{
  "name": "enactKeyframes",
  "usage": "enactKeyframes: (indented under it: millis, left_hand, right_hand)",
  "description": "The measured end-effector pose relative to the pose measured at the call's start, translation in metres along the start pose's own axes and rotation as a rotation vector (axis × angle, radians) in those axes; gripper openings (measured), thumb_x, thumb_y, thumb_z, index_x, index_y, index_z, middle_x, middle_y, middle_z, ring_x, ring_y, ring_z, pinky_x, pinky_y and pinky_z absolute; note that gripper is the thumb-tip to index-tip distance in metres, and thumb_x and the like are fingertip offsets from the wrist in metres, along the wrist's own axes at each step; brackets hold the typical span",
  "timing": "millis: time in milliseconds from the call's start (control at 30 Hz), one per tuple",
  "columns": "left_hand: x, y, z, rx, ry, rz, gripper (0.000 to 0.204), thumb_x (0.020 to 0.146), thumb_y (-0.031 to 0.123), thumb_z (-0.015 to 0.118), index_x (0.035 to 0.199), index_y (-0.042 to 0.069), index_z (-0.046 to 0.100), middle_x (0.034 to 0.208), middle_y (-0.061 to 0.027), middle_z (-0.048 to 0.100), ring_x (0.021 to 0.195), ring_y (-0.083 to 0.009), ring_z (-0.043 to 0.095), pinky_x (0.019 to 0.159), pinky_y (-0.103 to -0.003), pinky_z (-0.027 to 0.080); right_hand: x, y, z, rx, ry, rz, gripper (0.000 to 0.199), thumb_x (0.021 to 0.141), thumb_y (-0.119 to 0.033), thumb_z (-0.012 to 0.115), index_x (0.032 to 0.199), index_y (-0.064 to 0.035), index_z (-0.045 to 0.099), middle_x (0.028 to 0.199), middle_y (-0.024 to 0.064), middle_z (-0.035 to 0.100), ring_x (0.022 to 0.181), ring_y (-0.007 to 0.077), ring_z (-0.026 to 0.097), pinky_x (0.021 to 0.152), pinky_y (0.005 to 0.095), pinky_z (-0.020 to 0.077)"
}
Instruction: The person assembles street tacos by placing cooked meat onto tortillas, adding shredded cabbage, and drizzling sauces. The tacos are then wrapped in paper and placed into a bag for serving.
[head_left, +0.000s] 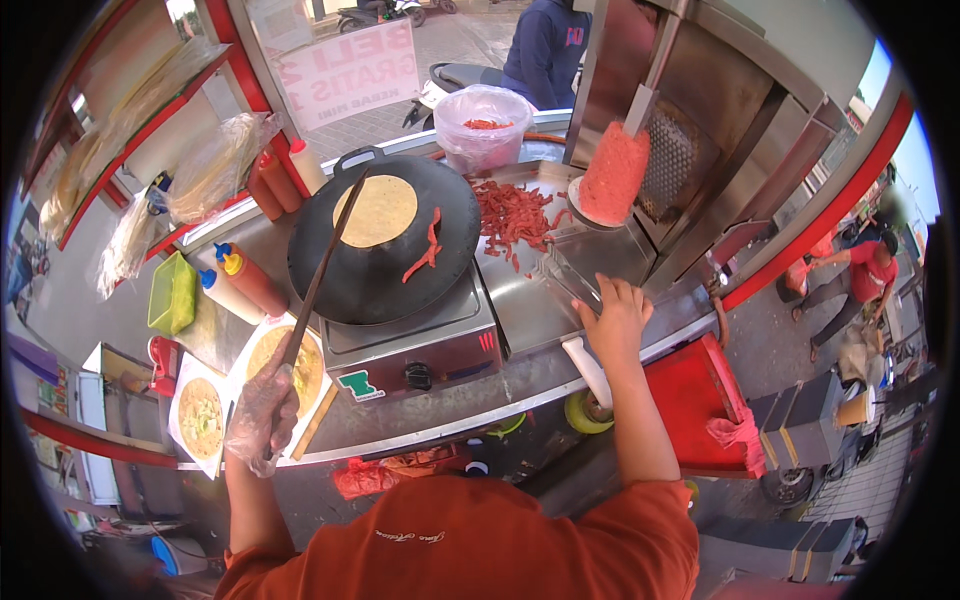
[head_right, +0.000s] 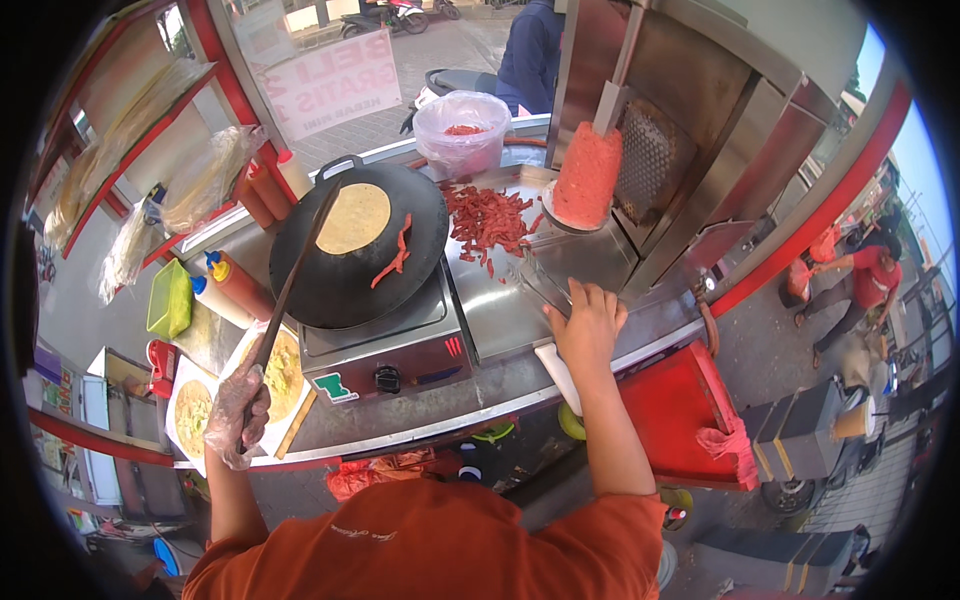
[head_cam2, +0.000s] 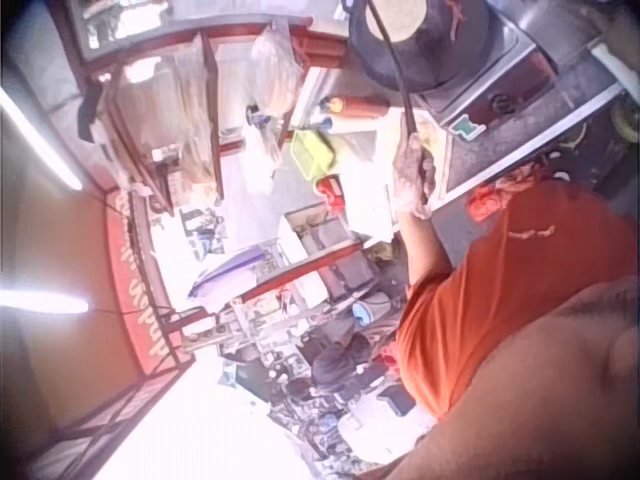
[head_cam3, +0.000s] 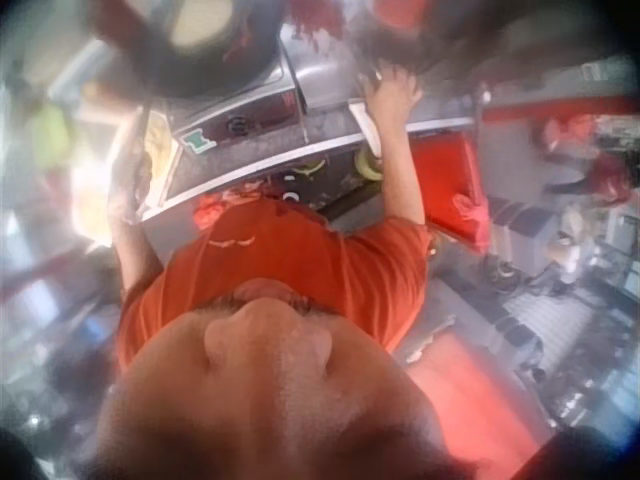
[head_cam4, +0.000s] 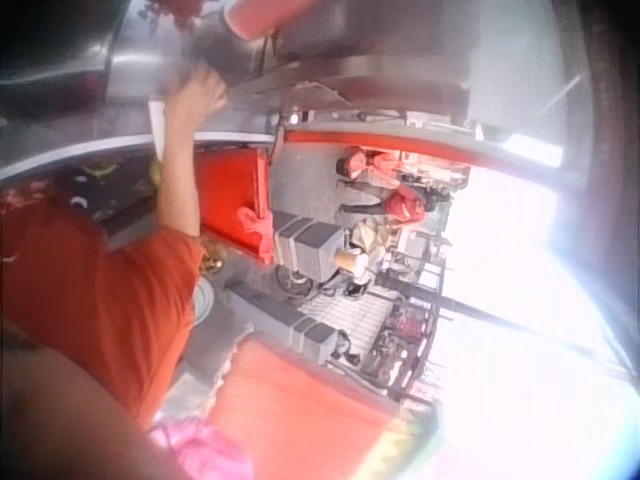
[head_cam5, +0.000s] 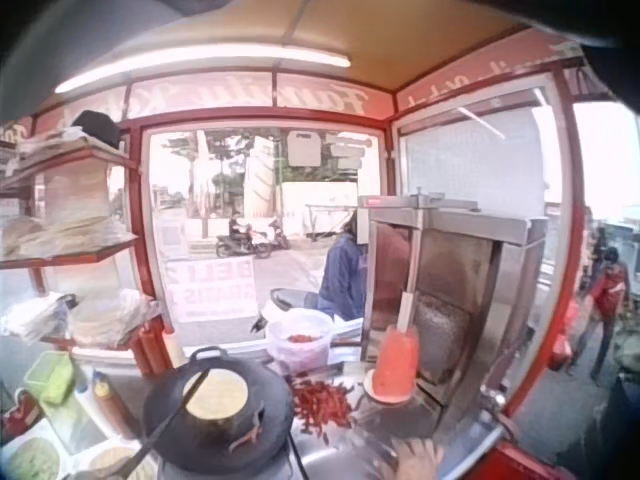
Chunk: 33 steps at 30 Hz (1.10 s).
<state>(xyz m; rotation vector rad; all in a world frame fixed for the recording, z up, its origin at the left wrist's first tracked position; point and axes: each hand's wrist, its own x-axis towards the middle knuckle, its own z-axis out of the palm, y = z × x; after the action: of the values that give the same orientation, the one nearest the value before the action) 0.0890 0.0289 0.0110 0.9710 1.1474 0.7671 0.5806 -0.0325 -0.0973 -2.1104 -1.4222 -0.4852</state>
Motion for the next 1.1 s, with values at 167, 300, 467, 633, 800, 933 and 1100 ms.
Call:
enactKeyframes:
  millis: [167,300,467,633,800,933,1100]
  left_hand:
    - [-0.003,-0.006,-0.004,0.149,-0.013,-0.014,0.079,0.106,0.037,0.067,0.169,0.007,0.031,0.07,0.0032,0.051,0.038,-0.0038,0.033,0.034,-0.021,0.026]
    - [-0.008,-0.012,-0.009,-0.011,-0.054,0.063,0.083,0.103,0.035,0.07,0.171,0.013,0.028,0.071,0.0038,0.047,0.04,-0.0036,0.032,0.033,-0.02,0.026]
    - [-0.006,-0.015,-0.038,0.235,-0.071,0.051,0.08,0.104,0.015,0.065,0.173,0.018,0.024,0.069,0.0056,0.046,0.043,-0.0034,0.037,0.034,-0.021,0.028]
    - [0.011,0.002,-0.075,1.249,-0.307,0.295,0.069,0.109,0.018,0.059,0.171,0.016,0.03,0.09,-0.0072,0.066,0.054,-0.0143,0.056,0.055,-0.031,0.052]
    - [0.029,0.033,-0.088,0.835,-0.249,0.129,0.067,0.111,0.025,0.06,0.171,0.017,0.032,0.076,0.006,0.047,0.053,-0.0019,0.044,0.041,-0.02,0.036]
    - [0.043,0.027,-0.085,1.063,-0.131,0.247,0.069,0.109,0.028,0.062,0.17,0.016,0.033,0.068,0.0071,0.043,0.042,-0.0017,0.032,0.037,-0.021,0.029]
    - [0.043,0.014,-0.081,1.228,-0.086,0.261,0.067,0.11,0.025,0.06,0.171,0.015,0.032,0.063,0.0098,0.038,0.044,-0.0016,0.031,0.038,-0.023,0.029]
  right_hand:
    - [-0.048,-0.084,0.01,0.832,0.122,-0.22,0.021,0.087,-0.009,0.085,0.101,-0.0042,0.07,0.094,0.0111,0.068,0.08,0.0265,0.062,0.07,0.037,0.0501]
    - [-0.115,-0.176,0.046,1.147,-0.012,-0.093,0.026,0.087,-0.004,0.086,0.106,-0.0022,0.069,0.099,0.0099,0.063,0.071,0.016,0.059,0.062,0.0297,0.049]
    - [-0.151,-0.216,0.084,1.018,0.127,0.012,0.029,0.088,-0.006,0.084,0.113,-0.0004,0.069,0.108,0.0176,0.065,0.089,0.0319,0.067,0.074,0.0398,0.0565]
    - [-0.158,-0.214,0.093,0.891,0.221,-0.05,0.026,0.09,-0.008,0.08,0.113,-0.0002,0.07,0.11,0.0198,0.067,0.101,0.0401,0.067,0.088,0.0477,0.0562]
    - [-0.162,-0.216,0.101,0.817,0.343,-0.068,0.023,0.093,-0.014,0.076,0.111,-0.0034,0.067,0.112,0.0145,0.068,0.105,0.0381,0.067,0.089,0.0468,0.0562]
    - [-0.166,-0.217,0.105,0.806,0.339,-0.046,0.019,0.096,-0.016,0.073,0.109,-0.0059,0.065,0.11,0.0107,0.067,0.105,0.0352,0.067,0.088,0.0456,0.0558]
    - [-0.167,-0.219,0.11,0.747,0.34,-0.043,0.015,0.098,-0.019,0.069,0.107,-0.0085,0.063,0.107,0.0065,0.065,0.11,0.0291,0.066,0.088,0.0453,0.0579]
